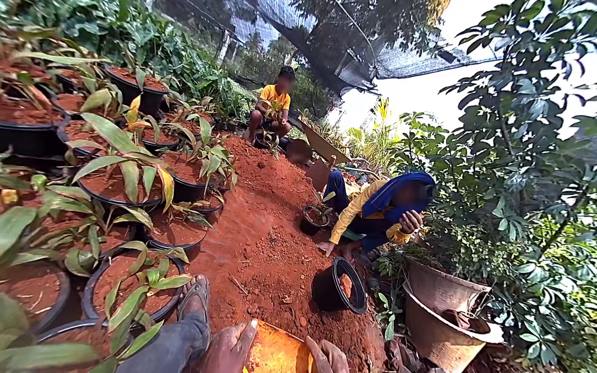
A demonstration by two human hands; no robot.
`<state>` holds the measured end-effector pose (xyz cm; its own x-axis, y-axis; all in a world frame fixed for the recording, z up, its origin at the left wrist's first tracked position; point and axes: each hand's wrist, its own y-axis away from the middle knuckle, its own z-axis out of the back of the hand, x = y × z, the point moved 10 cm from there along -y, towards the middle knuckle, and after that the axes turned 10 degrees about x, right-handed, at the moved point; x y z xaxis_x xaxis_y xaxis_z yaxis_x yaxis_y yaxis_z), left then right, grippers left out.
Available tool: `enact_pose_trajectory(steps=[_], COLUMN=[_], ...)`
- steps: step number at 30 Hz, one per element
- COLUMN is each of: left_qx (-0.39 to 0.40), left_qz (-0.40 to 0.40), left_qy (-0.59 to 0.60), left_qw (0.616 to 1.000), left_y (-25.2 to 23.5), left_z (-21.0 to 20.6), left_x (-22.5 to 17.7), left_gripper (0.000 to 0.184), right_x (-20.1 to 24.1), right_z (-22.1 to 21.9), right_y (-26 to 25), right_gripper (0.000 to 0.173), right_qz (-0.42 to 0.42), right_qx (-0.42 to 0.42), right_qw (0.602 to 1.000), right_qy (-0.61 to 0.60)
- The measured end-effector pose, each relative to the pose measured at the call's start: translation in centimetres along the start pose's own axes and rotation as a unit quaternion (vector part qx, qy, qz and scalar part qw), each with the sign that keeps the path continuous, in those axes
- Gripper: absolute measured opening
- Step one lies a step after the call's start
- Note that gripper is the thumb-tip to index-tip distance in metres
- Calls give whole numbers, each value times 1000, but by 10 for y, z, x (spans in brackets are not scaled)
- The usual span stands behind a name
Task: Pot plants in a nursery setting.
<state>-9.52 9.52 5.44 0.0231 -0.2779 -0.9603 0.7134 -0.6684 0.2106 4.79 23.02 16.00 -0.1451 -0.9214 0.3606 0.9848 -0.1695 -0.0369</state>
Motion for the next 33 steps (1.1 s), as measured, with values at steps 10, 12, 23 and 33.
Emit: enact_pose_trajectory(steps=[10,12,23,33], left_qx=[-7,-8,19,65], left_qz=[-33,-35,-23,-16], left_qy=[96,117,105,103], left_qw=[995,992,994,992], left_y=[-6,-6,-8,-8], left_z=[1,1,-3,-9], left_x=[5,6,8,6], left_gripper=[36,34,19,16], right_x=[-4,-5,-7,-8], right_z=[-6,-7,-8,-4], right_y=[-2,-1,-2,0], right_gripper=[102,103,103,104], right_qz=[-18,-23,-29,-23], right_qx=[28,34,38,22], right_qw=[999,999,999,999], right_qy=[-7,-7,0,11])
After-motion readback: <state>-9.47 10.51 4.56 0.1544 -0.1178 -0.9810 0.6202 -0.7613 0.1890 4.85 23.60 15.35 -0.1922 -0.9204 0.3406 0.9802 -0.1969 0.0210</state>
